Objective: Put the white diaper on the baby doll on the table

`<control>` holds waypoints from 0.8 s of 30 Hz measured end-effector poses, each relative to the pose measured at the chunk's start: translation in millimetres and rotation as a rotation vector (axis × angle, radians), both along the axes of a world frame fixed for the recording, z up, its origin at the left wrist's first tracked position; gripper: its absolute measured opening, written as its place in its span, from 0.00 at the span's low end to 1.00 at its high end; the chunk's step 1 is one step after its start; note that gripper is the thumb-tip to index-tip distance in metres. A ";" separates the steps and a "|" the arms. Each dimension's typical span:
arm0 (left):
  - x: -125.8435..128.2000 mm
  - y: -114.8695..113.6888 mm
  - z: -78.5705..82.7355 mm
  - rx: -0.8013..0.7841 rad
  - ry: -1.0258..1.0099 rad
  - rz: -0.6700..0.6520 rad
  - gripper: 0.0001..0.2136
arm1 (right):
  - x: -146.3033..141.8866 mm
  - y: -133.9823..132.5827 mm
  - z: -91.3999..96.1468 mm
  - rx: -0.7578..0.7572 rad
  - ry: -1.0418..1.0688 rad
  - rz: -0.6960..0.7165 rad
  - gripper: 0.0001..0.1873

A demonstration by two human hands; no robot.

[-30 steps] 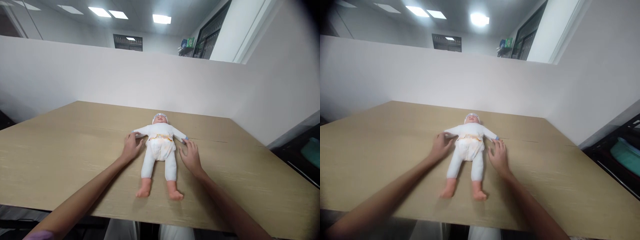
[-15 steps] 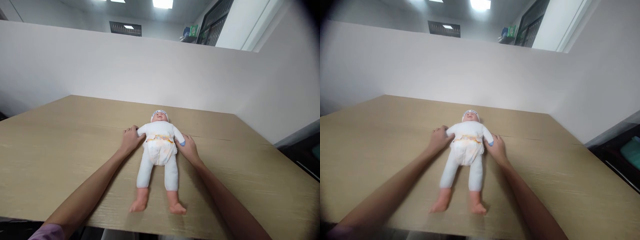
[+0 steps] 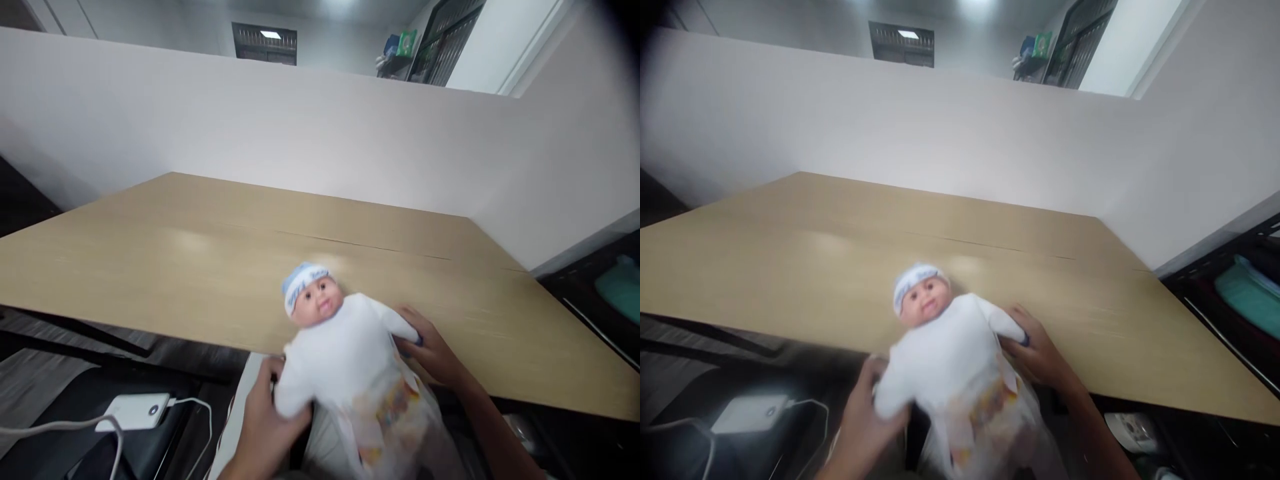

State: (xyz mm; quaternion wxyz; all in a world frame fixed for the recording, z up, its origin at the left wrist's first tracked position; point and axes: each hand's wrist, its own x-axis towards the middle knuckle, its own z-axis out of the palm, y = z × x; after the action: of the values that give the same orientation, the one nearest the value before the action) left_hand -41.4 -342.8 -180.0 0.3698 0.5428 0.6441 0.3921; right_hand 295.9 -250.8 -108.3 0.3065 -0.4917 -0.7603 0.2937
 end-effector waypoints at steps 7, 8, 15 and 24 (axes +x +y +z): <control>-50.4 -120.0 -53.1 -0.241 0.104 -0.295 0.15 | -23.7 -102.2 -11.2 -0.269 -0.104 0.235 0.26; -56.3 -125.5 -52.8 -0.238 0.108 -0.302 0.15 | -30.4 -107.7 -21.5 -0.282 -0.110 0.228 0.26; -67.8 -140.0 -53.9 -0.225 0.203 -0.363 0.17 | -56.5 -118.9 -122.2 -0.209 -0.224 0.142 0.22; -164.1 -166.2 -48.1 -0.490 -0.153 -0.409 0.24 | -60.4 -152.7 -175.6 -0.091 -0.120 -0.101 0.24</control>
State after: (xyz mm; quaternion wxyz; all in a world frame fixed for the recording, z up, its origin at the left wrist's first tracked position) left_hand -205.5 -509.0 -228.2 0.6077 0.5247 0.5674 0.1829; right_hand 235.4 -403.5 -284.0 0.2522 -0.5594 -0.7375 0.2821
